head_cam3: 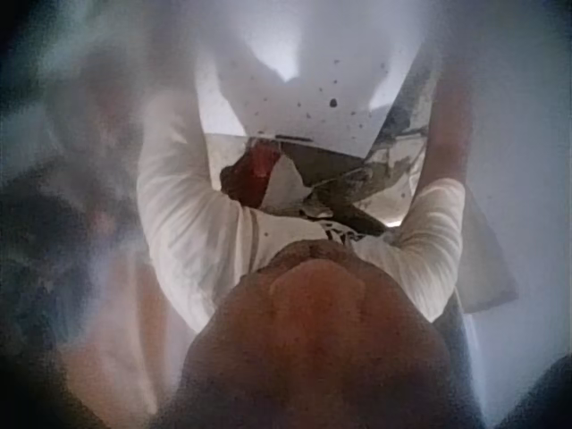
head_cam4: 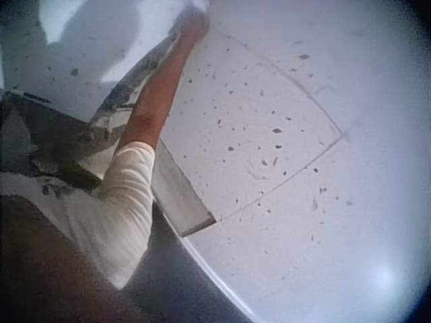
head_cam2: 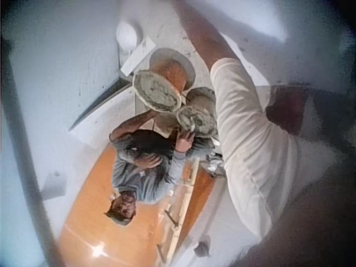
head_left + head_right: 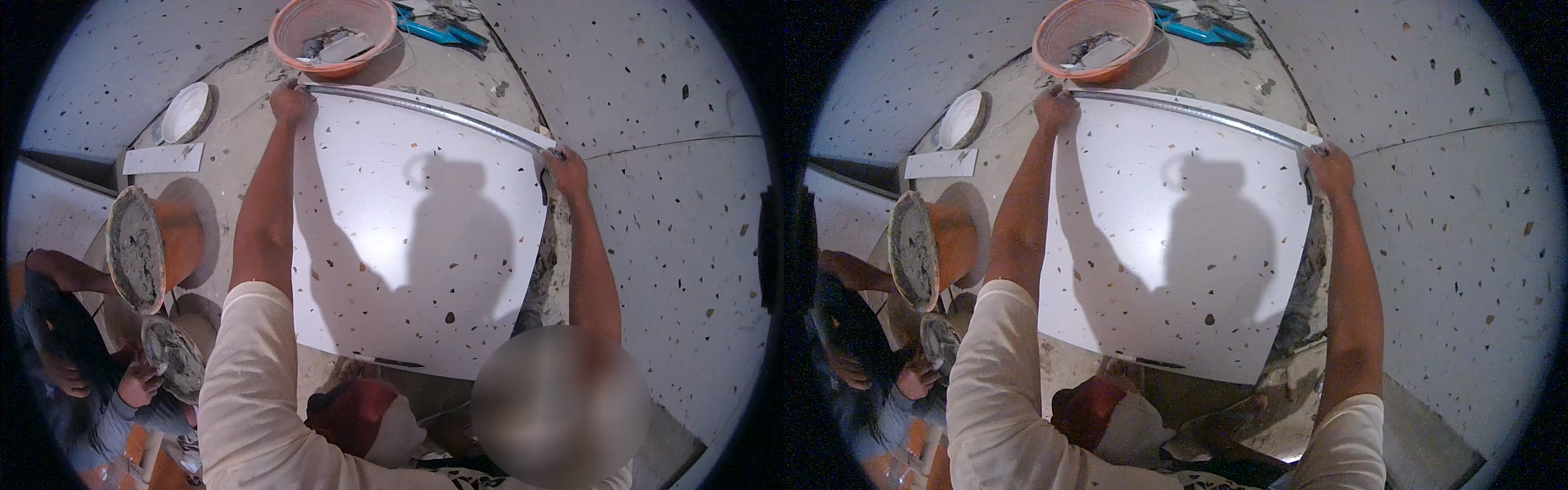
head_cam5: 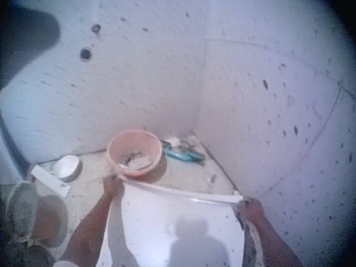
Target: The person applies adhesive to a wall using a trowel, measures the wall with a metal ruler, and marks a large white tile with a pencil and tape measure. They then walk to an outdoor area and pick up a long white trim piece.
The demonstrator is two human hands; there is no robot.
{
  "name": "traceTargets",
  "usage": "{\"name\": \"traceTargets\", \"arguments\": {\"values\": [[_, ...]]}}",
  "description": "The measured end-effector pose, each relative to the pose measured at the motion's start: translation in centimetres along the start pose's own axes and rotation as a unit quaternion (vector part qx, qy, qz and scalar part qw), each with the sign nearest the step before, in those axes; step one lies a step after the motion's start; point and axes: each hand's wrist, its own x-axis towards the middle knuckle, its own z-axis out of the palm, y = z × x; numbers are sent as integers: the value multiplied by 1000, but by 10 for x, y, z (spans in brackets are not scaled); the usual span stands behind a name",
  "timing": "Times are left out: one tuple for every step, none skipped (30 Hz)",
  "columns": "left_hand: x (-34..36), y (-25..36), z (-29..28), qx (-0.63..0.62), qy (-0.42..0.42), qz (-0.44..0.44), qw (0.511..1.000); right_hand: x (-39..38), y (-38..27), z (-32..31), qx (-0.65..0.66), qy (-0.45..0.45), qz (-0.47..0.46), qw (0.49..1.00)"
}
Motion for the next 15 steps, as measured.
{"name": "traceTargets", "arguments": {"values": [[0,2,0,-6,-7,-2,1000,6,10,10,2,26,-11,1000],[-2,7,1,-14,-14,-2,1000,12,18,16,5,52,-20,998],[-6,14,4,-4,-13,14,1000,16,22,18,2,48,-5,999],[-13,20,5,6,-12,30,999,20,25,20,0,44,10,999],[-21,25,6,15,-8,45,999,24,26,21,-2,41,23,999],[-29,29,7,42,14,87,995,25,21,22,5,36,37,999],[-40,34,11,69,36,129,989,27,16,24,11,32,51,998],[-50,39,13,95,61,169,979,30,12,23,17,28,62,998],[-61,52,19,89,69,188,976,36,22,25,4,33,57,998],[-73,66,26,82,76,206,972,41,30,29,-10,37,53,998],[-81,72,30,81,88,220,968,43,29,29,-22,38,41,998],[-88,78,34,59,100,263,958,43,29,31,-35,68,46,996],[-94,85,39,36,111,306,945,43,26,36,-48,97,52,993],[-100,92,43,14,123,348,929,42,18,38,-60,128,56,988],[-111,101,48,-9,143,360,922,41,9,35,-52,112,62,990]]}}
